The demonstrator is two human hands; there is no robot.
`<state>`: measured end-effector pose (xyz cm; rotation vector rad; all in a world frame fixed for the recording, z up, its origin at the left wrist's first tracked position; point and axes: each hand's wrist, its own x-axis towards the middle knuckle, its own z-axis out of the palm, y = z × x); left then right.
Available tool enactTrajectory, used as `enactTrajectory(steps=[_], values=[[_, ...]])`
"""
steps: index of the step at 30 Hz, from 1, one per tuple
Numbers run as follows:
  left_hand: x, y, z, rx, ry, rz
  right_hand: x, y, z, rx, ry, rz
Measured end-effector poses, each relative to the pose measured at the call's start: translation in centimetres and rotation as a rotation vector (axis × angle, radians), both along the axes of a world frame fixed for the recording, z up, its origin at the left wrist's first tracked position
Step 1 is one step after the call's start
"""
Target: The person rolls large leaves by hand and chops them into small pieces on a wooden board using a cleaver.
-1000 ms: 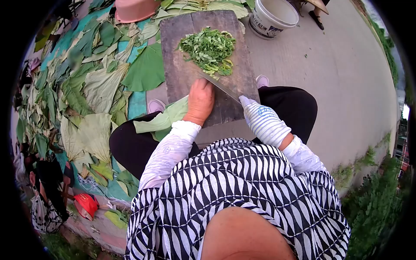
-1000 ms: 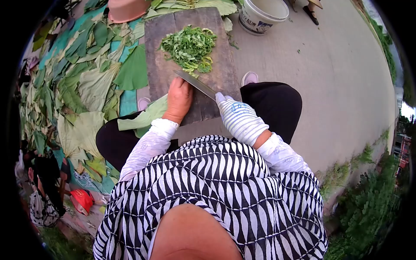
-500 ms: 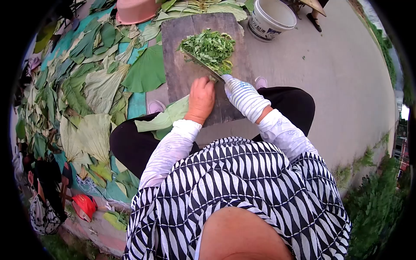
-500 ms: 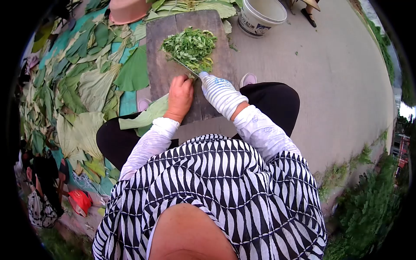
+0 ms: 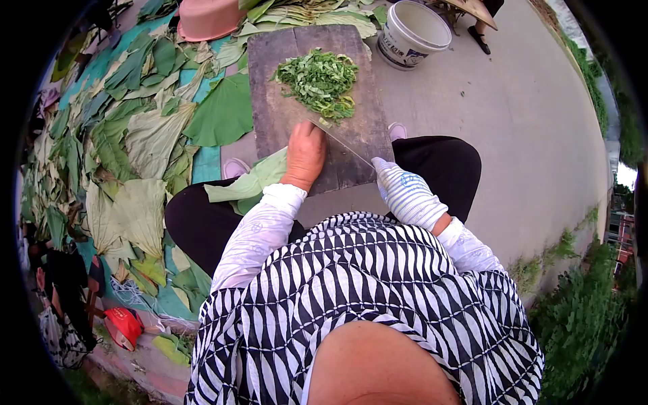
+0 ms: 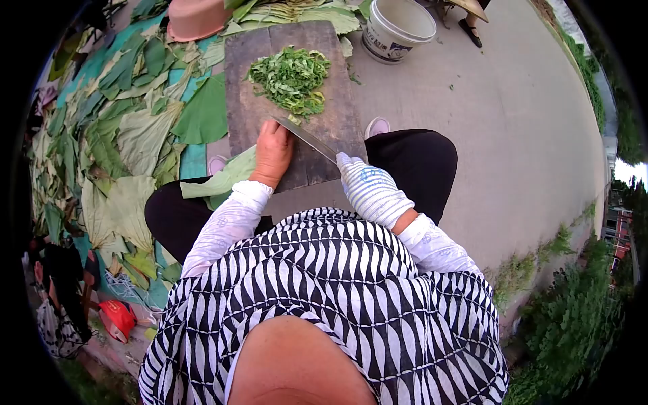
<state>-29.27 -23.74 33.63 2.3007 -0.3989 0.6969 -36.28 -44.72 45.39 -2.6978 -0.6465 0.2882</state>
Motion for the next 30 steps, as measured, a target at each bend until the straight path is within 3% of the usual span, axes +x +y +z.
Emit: enactTrajectory(steps=[19, 23, 26, 30], values=[[0.0, 0.0, -0.1, 0.034, 0.071, 0.002, 6.7, 4.6, -4.2, 0.02, -0.101, 0.092], [-0.4, -0.3, 0.6, 0.039, 0.027, 0.026, 8.0, 5.7, -4.6, 0.045, -0.037, -0.012], [-1.2, -0.3, 1.8, 0.197, 0.052, 0.093, 8.0, 5.6, -4.3, 0.048, 0.017, -0.116], [-1.0, 0.0, 0.7, 0.11, 0.053, 0.056, 5.9, 4.5, -3.3, 0.049, -0.031, -0.124]])
